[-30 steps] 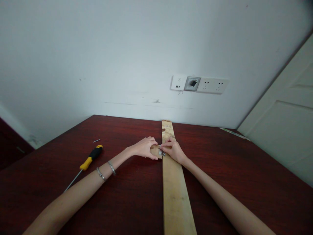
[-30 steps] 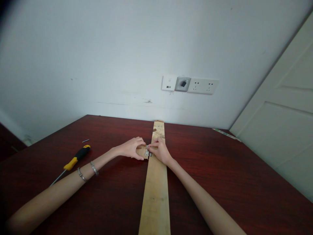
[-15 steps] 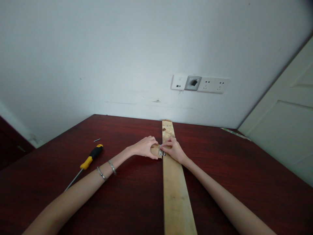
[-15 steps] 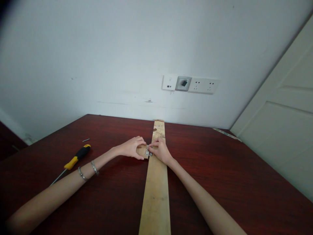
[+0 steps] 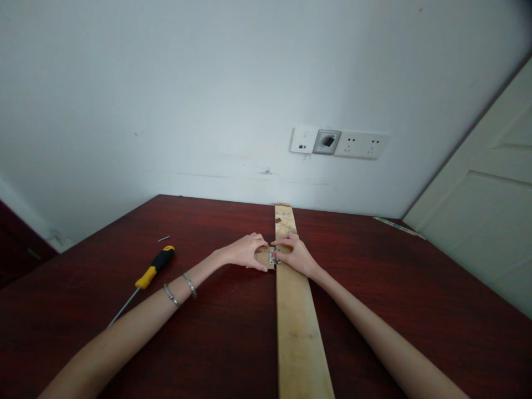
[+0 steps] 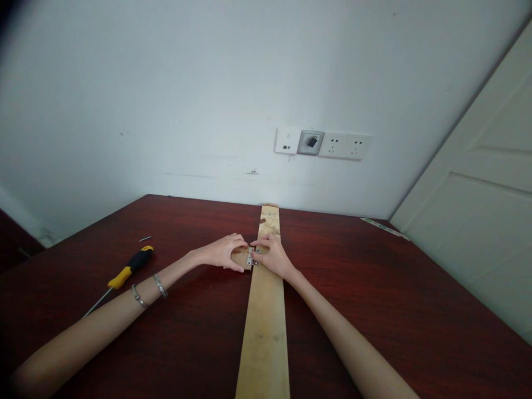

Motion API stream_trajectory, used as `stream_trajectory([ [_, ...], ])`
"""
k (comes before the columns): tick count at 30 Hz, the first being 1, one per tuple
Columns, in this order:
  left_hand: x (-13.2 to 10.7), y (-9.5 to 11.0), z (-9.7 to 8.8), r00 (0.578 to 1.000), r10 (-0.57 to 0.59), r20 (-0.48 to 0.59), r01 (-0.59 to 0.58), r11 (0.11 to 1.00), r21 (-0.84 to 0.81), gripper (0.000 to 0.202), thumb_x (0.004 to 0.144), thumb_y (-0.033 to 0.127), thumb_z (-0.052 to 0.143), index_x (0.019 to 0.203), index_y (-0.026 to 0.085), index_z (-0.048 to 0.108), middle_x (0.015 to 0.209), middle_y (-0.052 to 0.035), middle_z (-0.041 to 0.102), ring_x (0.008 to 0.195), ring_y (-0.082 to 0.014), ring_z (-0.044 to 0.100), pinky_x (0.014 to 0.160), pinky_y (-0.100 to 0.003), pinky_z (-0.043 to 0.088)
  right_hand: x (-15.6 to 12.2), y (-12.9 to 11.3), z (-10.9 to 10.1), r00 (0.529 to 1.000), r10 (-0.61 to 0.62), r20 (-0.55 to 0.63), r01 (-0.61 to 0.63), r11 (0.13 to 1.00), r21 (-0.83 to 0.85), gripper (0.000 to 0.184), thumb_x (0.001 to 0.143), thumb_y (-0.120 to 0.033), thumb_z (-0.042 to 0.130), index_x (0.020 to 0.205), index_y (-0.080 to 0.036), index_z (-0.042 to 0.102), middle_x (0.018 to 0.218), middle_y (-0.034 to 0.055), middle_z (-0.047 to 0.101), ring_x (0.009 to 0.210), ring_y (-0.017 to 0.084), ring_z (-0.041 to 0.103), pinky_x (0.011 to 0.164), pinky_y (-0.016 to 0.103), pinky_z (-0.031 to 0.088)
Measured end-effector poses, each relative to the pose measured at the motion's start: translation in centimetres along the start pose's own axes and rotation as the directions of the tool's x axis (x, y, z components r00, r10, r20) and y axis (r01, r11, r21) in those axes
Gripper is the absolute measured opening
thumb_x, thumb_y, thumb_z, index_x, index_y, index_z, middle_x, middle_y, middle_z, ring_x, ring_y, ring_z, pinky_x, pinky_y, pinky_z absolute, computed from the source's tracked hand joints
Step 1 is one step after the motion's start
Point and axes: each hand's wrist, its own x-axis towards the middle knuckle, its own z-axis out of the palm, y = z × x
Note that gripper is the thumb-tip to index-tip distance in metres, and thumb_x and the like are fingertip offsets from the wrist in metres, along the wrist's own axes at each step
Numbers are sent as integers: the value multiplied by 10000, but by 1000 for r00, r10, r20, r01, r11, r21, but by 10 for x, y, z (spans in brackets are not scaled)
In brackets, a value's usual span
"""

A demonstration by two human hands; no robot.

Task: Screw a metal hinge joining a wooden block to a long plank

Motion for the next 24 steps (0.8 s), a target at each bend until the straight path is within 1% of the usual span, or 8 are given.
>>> stream_trajectory([
  [4, 0, -1, 1, 1000, -3, 3, 3, 1000, -12, 675, 642, 553, 749, 1155, 147, 581, 1069, -92, 553, 983, -243, 510, 850, -332, 416, 0, 2, -3, 1000, -7, -14, 8, 998, 63, 225, 769, -269, 647, 972, -216, 728, 951, 45, 613, 942, 194, 581, 918, 354, 423],
  [8, 0, 0, 2, 1000, -19, 17, 19, 1000, -10, 659, 638, 547, 753, 1145, 161, 583, 1068, -89, 541, 986, -246, 502, 848, -331, 410, 0, 3, -3, 998, 9, -63, -3, 995, 98, 197, 789, -234, 587, 926, -211, 726, 943, 44, 632, 929, 198, 587, 897, 357, 427],
  [13, -1, 2, 3, 998, -59, 38, 59, 998, 17, 696, 632, 606, 726, 1158, 178, 570, 1069, -84, 522, 995, -258, 473, 856, -356, 395, -1, 2, -3, 997, 14, -78, -6, 995, 103, 199, 782, -236, 577, 908, -221, 730, 933, 43, 643, 918, 202, 587, 884, 360, 427],
  [17, -1, 3, 4, 994, -95, 57, 93, 995, 30, 709, 638, 622, 712, 1173, 183, 560, 1088, -85, 510, 1018, -268, 457, 891, -385, 375, -2, 1, -2, 996, 15, -92, -4, 993, 118, 202, 776, -233, 568, 888, -214, 735, 923, 47, 643, 919, 204, 584, 888, 363, 422],
  [24, -1, 3, 4, 992, -94, 82, 93, 995, 18, 751, 650, 613, 705, 1231, 170, 532, 1115, -99, 495, 1043, -280, 442, 914, -418, 366, -2, 1, -2, 996, 13, -91, -1, 992, 127, 203, 776, -234, 568, 887, -211, 736, 919, 45, 634, 899, 195, 589, 869, 350, 431],
])
